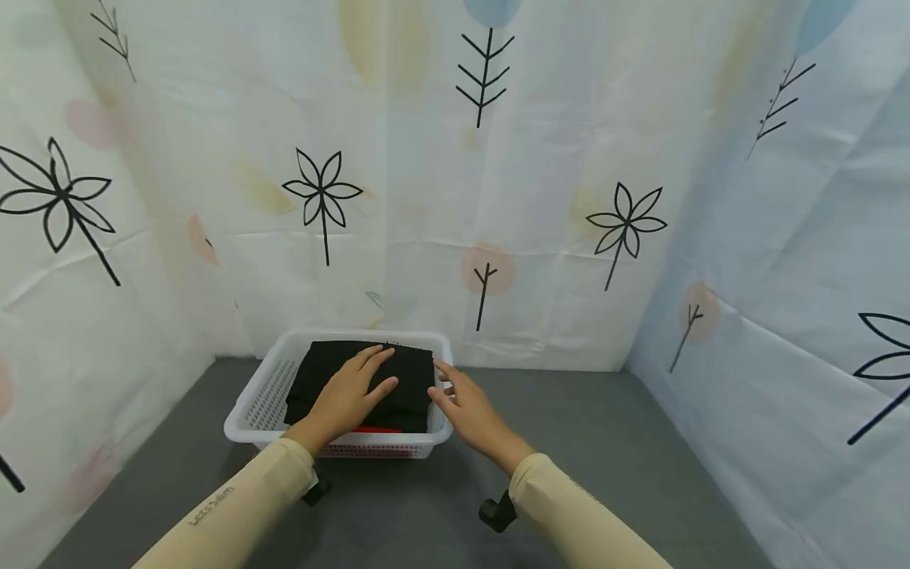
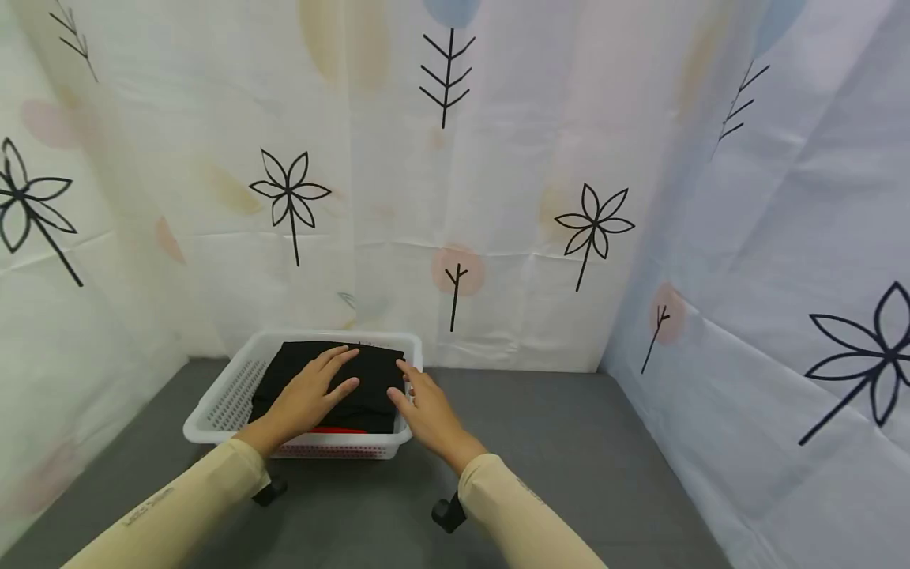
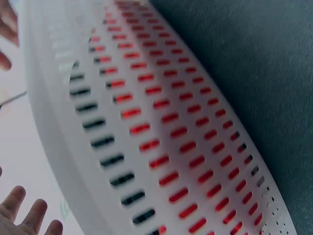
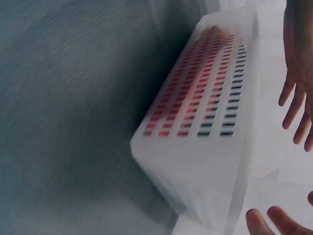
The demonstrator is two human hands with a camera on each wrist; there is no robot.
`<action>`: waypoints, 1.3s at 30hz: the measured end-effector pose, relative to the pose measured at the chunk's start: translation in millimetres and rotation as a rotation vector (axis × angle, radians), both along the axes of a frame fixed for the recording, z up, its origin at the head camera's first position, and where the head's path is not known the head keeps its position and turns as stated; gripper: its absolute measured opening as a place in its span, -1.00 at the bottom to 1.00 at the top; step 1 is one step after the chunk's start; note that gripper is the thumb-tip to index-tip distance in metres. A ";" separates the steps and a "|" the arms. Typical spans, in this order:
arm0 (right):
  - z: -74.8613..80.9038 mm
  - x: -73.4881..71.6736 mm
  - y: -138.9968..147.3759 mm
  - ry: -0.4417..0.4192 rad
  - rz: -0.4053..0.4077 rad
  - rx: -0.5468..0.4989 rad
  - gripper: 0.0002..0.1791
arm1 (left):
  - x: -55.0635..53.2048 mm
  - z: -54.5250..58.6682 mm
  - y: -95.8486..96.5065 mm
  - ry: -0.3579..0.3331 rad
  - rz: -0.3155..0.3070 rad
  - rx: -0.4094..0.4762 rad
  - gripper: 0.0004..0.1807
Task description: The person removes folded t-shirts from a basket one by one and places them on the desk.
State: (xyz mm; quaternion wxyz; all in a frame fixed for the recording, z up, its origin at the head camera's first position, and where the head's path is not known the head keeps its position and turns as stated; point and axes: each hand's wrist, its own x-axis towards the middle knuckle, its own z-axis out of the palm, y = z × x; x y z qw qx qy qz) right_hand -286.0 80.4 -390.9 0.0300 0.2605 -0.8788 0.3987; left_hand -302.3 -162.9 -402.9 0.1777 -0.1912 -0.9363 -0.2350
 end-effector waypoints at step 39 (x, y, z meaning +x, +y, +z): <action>-31.2 -53.7 -75.7 -0.600 -0.227 -0.609 -0.09 | -54.3 -31.9 -114.2 -0.399 0.203 0.436 -0.30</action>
